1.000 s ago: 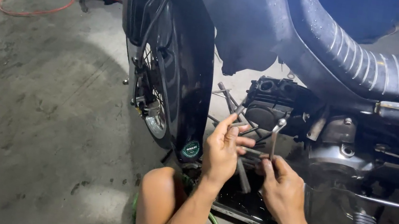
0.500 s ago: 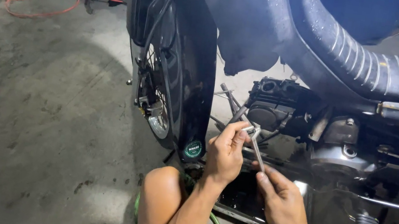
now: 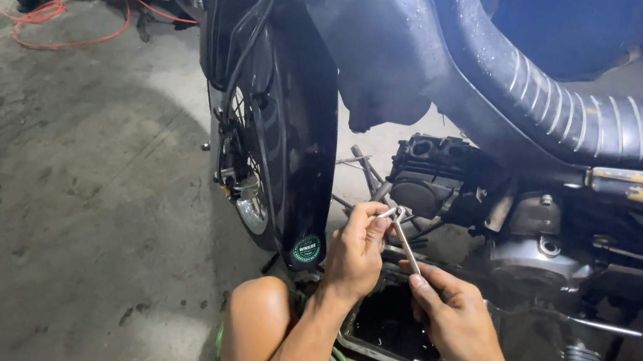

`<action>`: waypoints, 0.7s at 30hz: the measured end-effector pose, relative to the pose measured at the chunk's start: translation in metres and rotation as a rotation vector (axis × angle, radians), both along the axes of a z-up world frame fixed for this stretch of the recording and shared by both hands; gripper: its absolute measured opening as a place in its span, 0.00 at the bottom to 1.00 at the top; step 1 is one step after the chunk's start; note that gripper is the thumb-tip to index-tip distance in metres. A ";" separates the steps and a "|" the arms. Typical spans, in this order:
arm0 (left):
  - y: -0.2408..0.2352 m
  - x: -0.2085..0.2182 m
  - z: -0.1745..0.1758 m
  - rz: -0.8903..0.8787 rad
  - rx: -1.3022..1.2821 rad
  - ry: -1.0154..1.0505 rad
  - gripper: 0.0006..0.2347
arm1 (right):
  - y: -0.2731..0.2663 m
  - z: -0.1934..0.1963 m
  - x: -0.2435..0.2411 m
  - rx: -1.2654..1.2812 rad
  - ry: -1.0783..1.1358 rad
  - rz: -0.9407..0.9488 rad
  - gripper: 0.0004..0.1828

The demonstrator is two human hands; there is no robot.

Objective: Using a T-handle wrench and a standard wrench to loosen bolts on a motorcycle engine cylinder head.

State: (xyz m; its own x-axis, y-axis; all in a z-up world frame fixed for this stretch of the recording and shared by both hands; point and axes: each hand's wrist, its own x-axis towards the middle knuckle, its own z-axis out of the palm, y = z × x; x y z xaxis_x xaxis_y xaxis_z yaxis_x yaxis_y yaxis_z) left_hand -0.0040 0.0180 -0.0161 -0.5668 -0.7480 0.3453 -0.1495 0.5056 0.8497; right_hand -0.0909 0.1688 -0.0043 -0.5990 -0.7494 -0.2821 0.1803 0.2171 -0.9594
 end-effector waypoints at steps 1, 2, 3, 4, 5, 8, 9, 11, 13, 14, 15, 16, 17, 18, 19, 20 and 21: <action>-0.001 0.001 -0.003 0.000 0.002 -0.006 0.11 | 0.002 0.004 0.000 0.002 -0.006 0.000 0.17; -0.001 0.002 -0.005 -0.005 -0.027 0.039 0.10 | 0.005 0.008 0.001 0.040 0.047 0.028 0.17; -0.003 0.001 -0.007 -0.011 -0.058 0.088 0.10 | 0.006 0.013 -0.001 0.076 0.104 0.056 0.18; -0.004 0.002 -0.005 -0.013 -0.059 0.088 0.10 | 0.004 0.011 -0.003 0.075 0.104 0.054 0.18; -0.004 0.004 -0.004 -0.033 -0.073 0.075 0.10 | 0.004 0.009 -0.004 0.036 0.007 0.048 0.17; -0.002 0.004 -0.008 -0.016 -0.117 0.043 0.11 | 0.003 0.019 -0.003 0.115 0.070 0.068 0.17; -0.002 0.004 -0.009 0.018 -0.143 0.021 0.11 | 0.004 0.026 -0.001 0.235 0.226 0.088 0.17; 0.000 0.003 -0.003 -0.015 -0.070 0.080 0.10 | 0.004 0.020 -0.003 0.183 0.206 0.115 0.18; 0.001 0.000 -0.003 -0.048 0.008 0.136 0.10 | 0.003 0.009 -0.003 0.135 0.183 0.141 0.18; 0.001 -0.002 -0.004 -0.111 0.165 0.216 0.09 | 0.001 0.002 -0.003 0.045 0.153 0.113 0.19; 0.001 -0.005 -0.005 -0.176 0.322 0.295 0.08 | -0.001 -0.006 -0.004 -0.047 0.123 0.082 0.19; -0.004 -0.010 -0.010 -0.178 0.322 0.294 0.08 | -0.007 -0.001 -0.001 -0.048 0.123 0.081 0.19; -0.009 -0.016 -0.016 -0.106 0.399 0.353 0.07 | -0.012 0.004 0.001 -0.033 0.214 0.056 0.18; -0.015 -0.021 -0.021 -0.034 0.475 0.412 0.06 | -0.018 0.008 0.004 -0.018 0.306 0.031 0.18; -0.025 -0.026 -0.019 -0.032 0.477 0.410 0.06 | -0.028 0.001 -0.001 -0.017 0.304 0.032 0.18; -0.036 -0.030 -0.017 -0.002 0.324 0.291 0.06 | -0.039 -0.007 -0.005 -0.011 0.349 -0.013 0.17; -0.049 -0.037 -0.014 0.023 0.168 0.171 0.08 | -0.051 -0.015 -0.011 -0.009 0.394 -0.063 0.16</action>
